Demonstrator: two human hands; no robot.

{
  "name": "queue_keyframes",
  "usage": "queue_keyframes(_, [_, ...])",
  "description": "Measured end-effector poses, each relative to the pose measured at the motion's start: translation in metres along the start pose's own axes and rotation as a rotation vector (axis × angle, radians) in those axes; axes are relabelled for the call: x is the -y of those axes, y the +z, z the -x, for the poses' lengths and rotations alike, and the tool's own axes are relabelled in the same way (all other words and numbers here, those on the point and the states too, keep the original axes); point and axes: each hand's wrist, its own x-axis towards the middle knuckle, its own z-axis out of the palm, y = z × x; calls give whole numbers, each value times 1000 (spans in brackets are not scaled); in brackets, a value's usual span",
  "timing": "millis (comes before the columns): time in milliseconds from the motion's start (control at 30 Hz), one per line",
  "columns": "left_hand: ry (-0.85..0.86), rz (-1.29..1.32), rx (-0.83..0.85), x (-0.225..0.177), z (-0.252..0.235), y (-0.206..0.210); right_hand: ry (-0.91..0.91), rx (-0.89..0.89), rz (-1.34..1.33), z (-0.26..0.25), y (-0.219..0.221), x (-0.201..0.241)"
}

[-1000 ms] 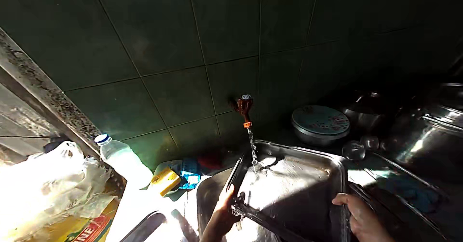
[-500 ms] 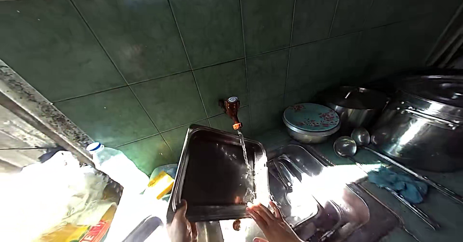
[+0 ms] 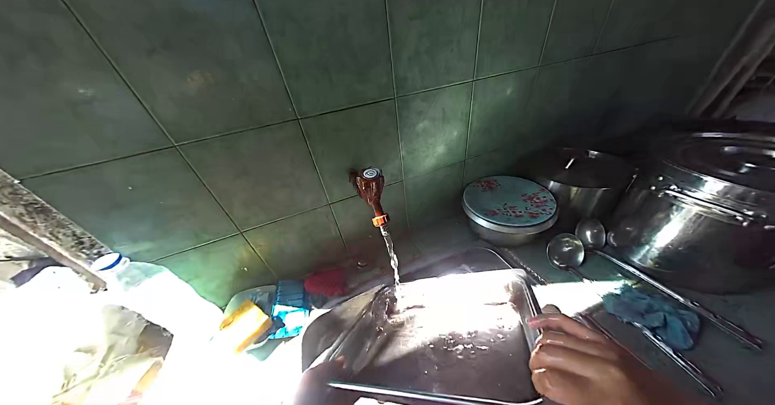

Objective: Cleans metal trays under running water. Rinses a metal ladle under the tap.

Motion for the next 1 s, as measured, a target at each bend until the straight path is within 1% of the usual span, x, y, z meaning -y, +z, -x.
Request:
queue_keyframes(100, [-37, 97, 130, -14, -18, 38, 111, -107, -161, -1, -14, 0])
queue_keyframes(167, [-7, 40, 227, -25, -34, 60, 288, -247, -223, -2, -19, -5])
queue_keyframes(233, [127, -94, 409, -32, -59, 74, 574, -408, -191, -3, -23, -17])
queue_keyframes(267, [218, -127, 472, -32, -72, 82, 733, -464, -186, -3, -25, -26])
queue_keyframes(300, [265, -93, 488, -29, -82, 94, 894, -491, -218, -1, -25, -36])
queue_keyframes(333, [260, -33, 492, -25, -89, 105, 1055, -517, -282, 2, -24, -47])
queue_keyframes(400, [209, 50, 590, -12, -100, 117, 1328, -589, -449, 11, -18, -68])
queue_keyframes(467, [218, 53, 586, 10, -119, 123, 1501, -661, -544, 23, -11, -88])
queue_keyframes(500, [219, 9, 568, 19, -131, 122, 1565, -683, -568, 29, -7, -96])
queue_keyframes(533, [222, -45, 495, 25, -138, 121, 1631, -708, -595, 32, -3, -102])
queue_keyframes(600, [243, -138, 282, 27, -137, 120, 1740, -738, -629, 28, 10, -110])
queue_keyframes(633, [281, -162, 190, 28, -139, 117, 1760, -726, -601, 18, 18, -111])
queue_keyframes(667, [327, -161, 119, 26, -138, 115, 1734, -676, -548, 9, 28, -113])
queue_keyframes(700, [344, -128, 66, 20, -128, 114, 1664, -586, -452, 1, 39, -117])
queue_keyframes(733, [344, -80, 17, 13, -119, 114, 1586, -442, -294, -7, 52, -122])
queue_keyframes(800, [330, -29, -95, 2, -103, 108, 1442, -58, -44, -32, 72, -120])
queue_keyframes(833, [337, -13, -146, 2, -98, 102, 1385, 49, 59, -45, 86, -115])
queue_keyframes(900, [346, -9, -230, 6, -93, 84, 1304, 128, 194, -76, 113, -99])
queue_keyframes(967, [289, -73, -344, 13, -87, 67, 1179, 224, 202, -103, 141, -76])
queue_keyframes(1000, [257, -139, -402, 16, -82, 59, 1087, 272, 180, -114, 155, -62])
